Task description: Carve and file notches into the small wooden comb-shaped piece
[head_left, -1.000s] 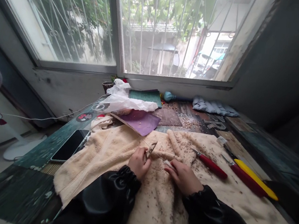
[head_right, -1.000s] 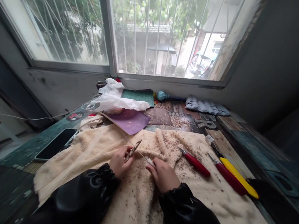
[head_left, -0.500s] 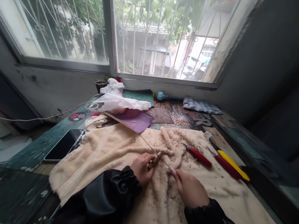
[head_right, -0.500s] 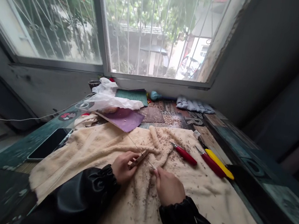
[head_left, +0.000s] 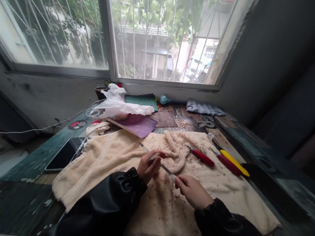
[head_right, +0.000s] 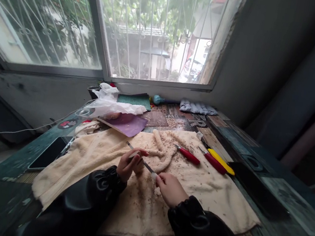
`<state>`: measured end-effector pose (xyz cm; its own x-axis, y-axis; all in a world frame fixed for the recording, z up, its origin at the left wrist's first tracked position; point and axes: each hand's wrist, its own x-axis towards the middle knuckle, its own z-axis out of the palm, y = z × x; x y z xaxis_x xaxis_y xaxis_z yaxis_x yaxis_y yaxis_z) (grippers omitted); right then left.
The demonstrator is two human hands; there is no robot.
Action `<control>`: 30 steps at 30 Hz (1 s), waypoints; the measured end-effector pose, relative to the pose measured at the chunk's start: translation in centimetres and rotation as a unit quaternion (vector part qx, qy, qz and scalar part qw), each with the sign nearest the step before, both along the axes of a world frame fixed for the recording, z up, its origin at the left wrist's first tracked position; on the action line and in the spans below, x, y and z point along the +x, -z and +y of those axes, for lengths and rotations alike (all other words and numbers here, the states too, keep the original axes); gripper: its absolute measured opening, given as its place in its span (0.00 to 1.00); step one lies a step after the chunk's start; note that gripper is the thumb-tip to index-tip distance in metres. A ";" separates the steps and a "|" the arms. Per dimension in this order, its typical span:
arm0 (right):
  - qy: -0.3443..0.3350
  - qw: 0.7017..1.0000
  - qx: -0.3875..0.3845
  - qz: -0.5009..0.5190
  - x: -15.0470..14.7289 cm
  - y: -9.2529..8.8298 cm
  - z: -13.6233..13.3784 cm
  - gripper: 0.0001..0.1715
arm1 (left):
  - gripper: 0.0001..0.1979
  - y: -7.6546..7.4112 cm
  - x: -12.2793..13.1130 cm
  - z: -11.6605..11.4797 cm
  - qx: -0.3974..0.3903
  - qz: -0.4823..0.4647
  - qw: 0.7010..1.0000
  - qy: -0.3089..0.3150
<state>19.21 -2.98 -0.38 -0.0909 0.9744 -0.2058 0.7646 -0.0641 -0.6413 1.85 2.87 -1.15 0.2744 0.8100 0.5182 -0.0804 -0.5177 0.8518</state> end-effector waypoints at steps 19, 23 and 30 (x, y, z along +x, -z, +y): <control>0.049 0.995 -0.051 0.070 -2.3 0.0 0.5 0.18 | 0.23 0.3 2.2 0.2 -0.095 -0.023 0.993 0.069; 0.055 0.994 -0.054 0.082 -1.8 0.3 -0.7 0.19 | 0.22 0.2 2.8 -0.3 -0.078 -0.036 0.996 0.035; 0.058 0.993 -0.054 0.090 -1.5 0.2 -1.0 0.18 | 0.22 1.0 2.3 0.7 -0.087 -0.053 0.985 0.141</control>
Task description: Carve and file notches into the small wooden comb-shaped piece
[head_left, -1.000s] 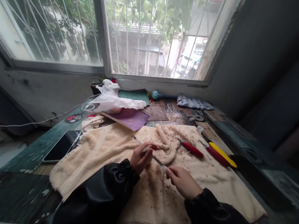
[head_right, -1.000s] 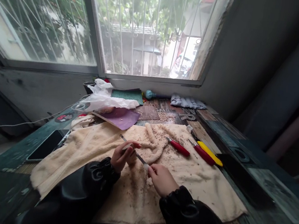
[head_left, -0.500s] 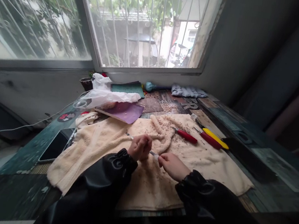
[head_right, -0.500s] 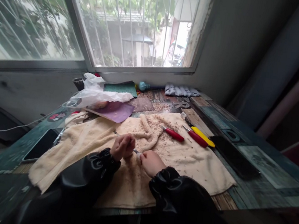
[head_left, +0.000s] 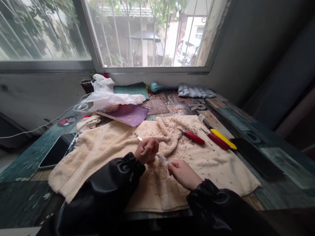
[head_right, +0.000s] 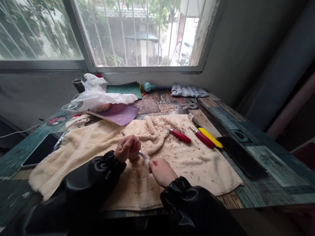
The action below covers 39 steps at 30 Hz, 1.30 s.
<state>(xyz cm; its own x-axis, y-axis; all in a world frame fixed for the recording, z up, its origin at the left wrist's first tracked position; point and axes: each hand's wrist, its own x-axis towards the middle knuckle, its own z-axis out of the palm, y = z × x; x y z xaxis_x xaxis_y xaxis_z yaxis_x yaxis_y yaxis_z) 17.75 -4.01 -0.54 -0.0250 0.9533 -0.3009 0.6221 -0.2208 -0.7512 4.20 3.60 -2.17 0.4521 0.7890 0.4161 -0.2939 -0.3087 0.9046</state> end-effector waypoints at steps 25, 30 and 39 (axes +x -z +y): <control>0.024 0.999 -0.014 0.018 -1.4 0.7 -1.8 0.20 | 0.20 0.0 0.0 -0.3 -0.008 -0.054 0.998 0.006; 0.036 0.998 0.037 -0.032 -0.7 0.5 -3.0 0.16 | 0.21 -0.2 0.2 -0.5 -0.007 -0.080 0.997 0.007; 0.051 0.995 0.051 -0.073 -1.6 0.6 -1.8 0.19 | 0.20 0.5 0.2 -0.6 0.021 -0.047 0.998 0.026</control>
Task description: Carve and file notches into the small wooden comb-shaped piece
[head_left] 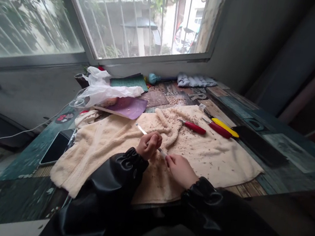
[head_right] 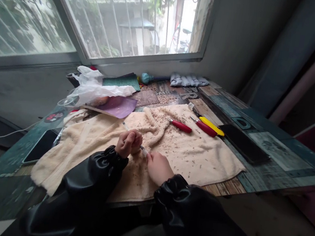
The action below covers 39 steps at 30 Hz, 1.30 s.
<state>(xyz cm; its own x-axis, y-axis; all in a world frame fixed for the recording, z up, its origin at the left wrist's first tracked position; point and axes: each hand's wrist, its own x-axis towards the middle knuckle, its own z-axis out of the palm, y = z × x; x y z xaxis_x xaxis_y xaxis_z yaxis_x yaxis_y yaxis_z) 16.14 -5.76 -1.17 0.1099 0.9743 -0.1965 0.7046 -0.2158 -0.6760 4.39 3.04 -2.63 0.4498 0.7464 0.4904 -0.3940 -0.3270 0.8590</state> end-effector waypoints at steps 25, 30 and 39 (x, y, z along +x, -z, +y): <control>0.000 1.000 -0.004 0.017 -1.1 -0.7 0.5 0.19 | 0.19 -0.1 0.3 -0.2 -0.021 -0.021 0.999 -0.011; -0.002 1.000 -0.005 0.025 -0.4 -0.4 -1.4 0.20 | 0.20 -0.6 -0.2 0.1 -0.027 -0.018 0.997 -0.072; -0.011 1.000 0.000 0.013 -1.5 -0.8 -0.3 0.19 | 0.20 -0.9 -1.1 1.4 -0.041 -0.048 0.998 -0.016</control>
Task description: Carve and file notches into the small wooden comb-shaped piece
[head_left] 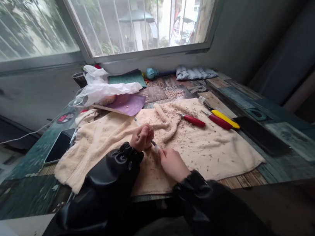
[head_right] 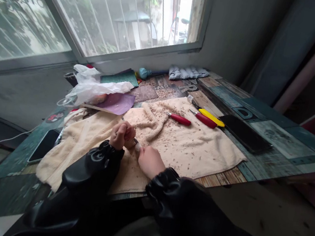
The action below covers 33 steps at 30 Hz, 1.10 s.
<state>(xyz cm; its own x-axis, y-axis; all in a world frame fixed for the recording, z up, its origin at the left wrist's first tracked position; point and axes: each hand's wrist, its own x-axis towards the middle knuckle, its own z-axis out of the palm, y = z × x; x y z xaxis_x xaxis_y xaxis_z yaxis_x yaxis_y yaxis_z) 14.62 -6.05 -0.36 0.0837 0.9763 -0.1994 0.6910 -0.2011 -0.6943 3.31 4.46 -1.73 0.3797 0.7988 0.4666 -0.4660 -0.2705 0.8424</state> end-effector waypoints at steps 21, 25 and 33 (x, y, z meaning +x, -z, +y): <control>-0.017 1.000 -0.010 -0.003 -0.3 0.2 1.2 0.21 | 0.25 -1.5 -0.1 -0.7 -0.046 0.006 0.996 -0.077; -0.016 1.000 -0.004 -0.008 0.0 0.1 0.5 0.20 | 0.26 -1.5 0.8 -1.2 -0.063 -0.024 0.990 -0.125; -0.007 1.000 0.003 -0.013 0.9 0.6 -1.1 0.21 | 0.25 -0.8 1.7 -2.8 0.020 -0.014 0.988 -0.149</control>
<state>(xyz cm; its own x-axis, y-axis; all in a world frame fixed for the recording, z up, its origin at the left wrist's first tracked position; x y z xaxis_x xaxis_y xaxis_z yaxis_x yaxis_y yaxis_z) 15.53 -7.10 -1.00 0.0750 0.9787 -0.1910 0.7110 -0.1867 -0.6779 5.05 1.71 -0.91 0.1156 0.8540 0.5073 -0.3840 -0.4326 0.8157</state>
